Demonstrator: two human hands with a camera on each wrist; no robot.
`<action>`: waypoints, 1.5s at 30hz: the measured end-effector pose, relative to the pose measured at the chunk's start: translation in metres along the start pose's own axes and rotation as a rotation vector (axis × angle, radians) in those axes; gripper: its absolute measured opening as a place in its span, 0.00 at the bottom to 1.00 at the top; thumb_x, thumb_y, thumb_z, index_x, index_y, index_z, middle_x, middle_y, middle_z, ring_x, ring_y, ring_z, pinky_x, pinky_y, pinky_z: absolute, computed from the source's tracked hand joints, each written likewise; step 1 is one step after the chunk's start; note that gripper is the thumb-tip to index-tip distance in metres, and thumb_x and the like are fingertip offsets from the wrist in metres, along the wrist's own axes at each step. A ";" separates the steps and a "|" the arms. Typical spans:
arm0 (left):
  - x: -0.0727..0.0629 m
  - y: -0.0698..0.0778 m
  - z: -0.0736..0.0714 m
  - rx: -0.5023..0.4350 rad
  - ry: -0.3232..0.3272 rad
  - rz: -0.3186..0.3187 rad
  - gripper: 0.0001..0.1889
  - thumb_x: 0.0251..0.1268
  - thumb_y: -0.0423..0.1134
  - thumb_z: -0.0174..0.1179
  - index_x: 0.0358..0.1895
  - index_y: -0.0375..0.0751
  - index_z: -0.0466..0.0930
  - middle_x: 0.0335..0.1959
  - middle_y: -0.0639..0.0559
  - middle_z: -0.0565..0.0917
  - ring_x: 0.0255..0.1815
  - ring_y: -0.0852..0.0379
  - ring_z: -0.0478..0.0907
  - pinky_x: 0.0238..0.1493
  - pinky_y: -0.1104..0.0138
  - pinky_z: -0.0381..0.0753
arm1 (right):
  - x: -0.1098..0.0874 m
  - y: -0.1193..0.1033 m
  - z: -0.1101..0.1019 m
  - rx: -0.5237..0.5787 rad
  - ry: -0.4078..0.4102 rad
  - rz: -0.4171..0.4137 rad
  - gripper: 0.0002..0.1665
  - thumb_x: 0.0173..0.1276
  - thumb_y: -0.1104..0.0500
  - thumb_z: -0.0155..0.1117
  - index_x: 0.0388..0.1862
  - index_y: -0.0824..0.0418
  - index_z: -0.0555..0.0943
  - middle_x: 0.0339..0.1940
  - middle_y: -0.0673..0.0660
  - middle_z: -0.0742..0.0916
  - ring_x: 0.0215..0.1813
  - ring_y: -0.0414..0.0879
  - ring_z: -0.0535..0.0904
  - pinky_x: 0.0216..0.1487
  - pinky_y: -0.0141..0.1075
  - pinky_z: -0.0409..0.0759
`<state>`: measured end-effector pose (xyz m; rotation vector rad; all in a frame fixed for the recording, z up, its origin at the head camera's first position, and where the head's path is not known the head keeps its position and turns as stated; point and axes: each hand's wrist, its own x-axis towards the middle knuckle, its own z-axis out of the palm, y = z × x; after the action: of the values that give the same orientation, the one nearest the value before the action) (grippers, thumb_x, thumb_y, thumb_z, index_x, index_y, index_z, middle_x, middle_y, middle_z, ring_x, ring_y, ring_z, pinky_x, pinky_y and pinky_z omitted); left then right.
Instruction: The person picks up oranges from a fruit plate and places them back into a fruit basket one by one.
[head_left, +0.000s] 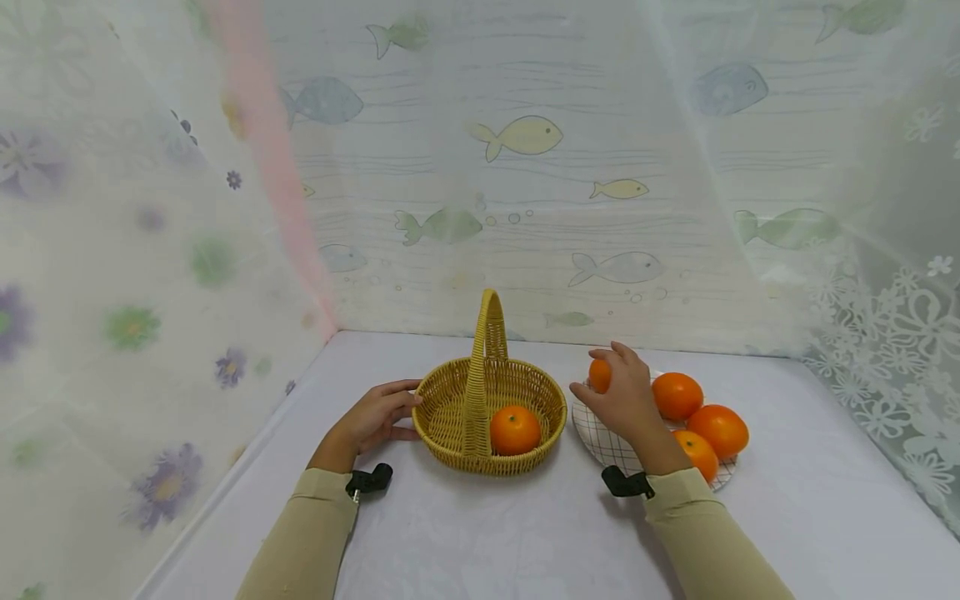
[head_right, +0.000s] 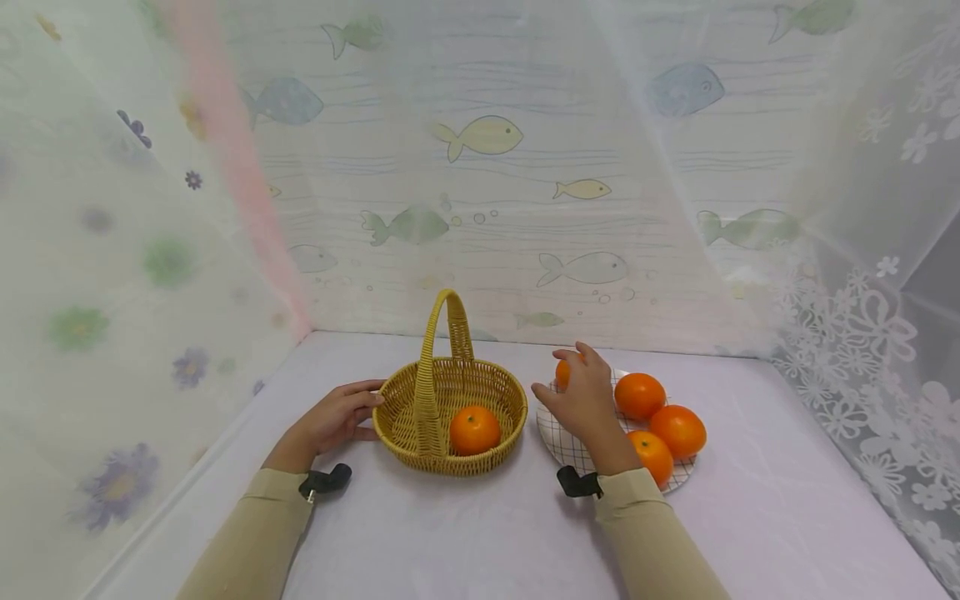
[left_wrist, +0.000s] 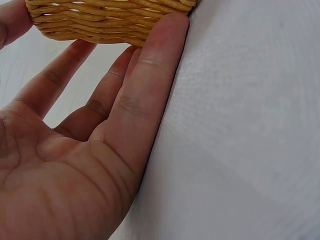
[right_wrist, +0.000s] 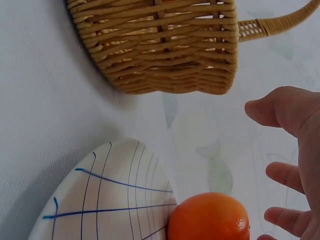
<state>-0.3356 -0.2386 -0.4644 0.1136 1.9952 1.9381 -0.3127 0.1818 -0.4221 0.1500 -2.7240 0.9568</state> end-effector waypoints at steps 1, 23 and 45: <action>0.000 0.000 0.000 0.001 -0.001 0.000 0.30 0.74 0.43 0.62 0.76 0.44 0.69 0.71 0.41 0.76 0.61 0.49 0.83 0.52 0.47 0.88 | 0.000 0.001 0.000 -0.003 0.002 0.005 0.41 0.66 0.42 0.73 0.73 0.58 0.73 0.83 0.66 0.60 0.79 0.73 0.55 0.69 0.69 0.72; 0.002 -0.001 -0.001 -0.001 -0.008 0.002 0.30 0.74 0.43 0.62 0.76 0.43 0.69 0.70 0.42 0.77 0.59 0.50 0.84 0.52 0.47 0.88 | 0.003 0.015 0.003 -0.021 -0.030 0.085 0.48 0.65 0.41 0.71 0.78 0.58 0.67 0.84 0.69 0.55 0.75 0.74 0.63 0.69 0.70 0.70; 0.000 0.001 0.000 0.003 -0.007 -0.002 0.29 0.75 0.42 0.61 0.76 0.43 0.68 0.70 0.41 0.77 0.59 0.50 0.83 0.52 0.46 0.88 | 0.005 0.022 0.004 -0.010 -0.100 0.099 0.41 0.67 0.48 0.69 0.77 0.51 0.68 0.80 0.74 0.61 0.73 0.75 0.65 0.68 0.73 0.69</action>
<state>-0.3354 -0.2392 -0.4637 0.1188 1.9934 1.9314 -0.3220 0.1970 -0.4370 0.0635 -2.8509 0.9869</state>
